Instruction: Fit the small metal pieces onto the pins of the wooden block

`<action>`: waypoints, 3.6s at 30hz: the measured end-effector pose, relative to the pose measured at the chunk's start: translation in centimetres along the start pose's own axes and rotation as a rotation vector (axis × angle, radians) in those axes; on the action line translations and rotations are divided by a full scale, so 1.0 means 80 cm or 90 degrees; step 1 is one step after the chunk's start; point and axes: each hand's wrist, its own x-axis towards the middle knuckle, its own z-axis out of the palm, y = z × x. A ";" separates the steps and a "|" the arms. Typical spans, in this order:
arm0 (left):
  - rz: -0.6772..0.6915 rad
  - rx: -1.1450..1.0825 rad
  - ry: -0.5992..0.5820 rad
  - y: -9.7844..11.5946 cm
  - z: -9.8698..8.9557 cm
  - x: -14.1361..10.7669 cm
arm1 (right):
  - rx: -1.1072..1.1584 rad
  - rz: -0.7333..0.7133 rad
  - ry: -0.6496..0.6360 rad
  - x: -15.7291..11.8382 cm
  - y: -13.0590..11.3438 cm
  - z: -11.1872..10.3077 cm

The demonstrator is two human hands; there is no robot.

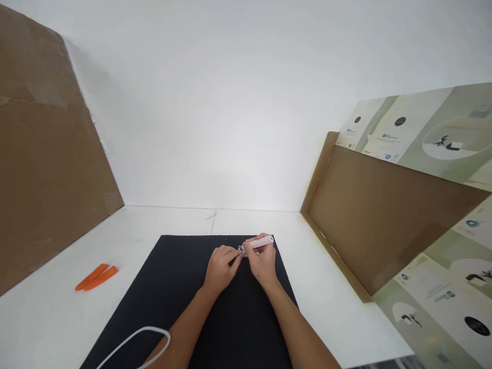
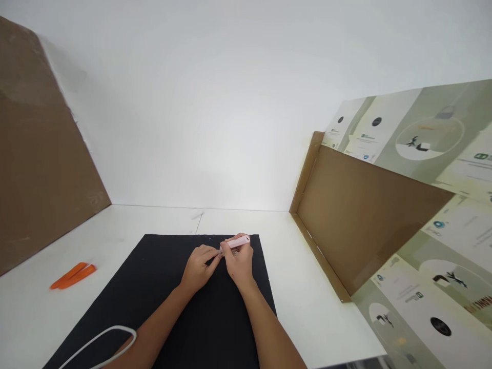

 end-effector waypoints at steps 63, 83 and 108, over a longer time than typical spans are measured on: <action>-0.012 -0.014 -0.030 0.001 0.003 -0.002 | 0.071 0.029 -0.031 0.000 0.003 0.003; -0.012 -0.014 -0.031 0.004 0.001 0.000 | 0.070 0.017 -0.042 -0.001 0.001 0.004; -0.020 -0.034 -0.029 0.006 0.000 0.001 | 0.052 0.004 -0.040 -0.003 -0.002 0.002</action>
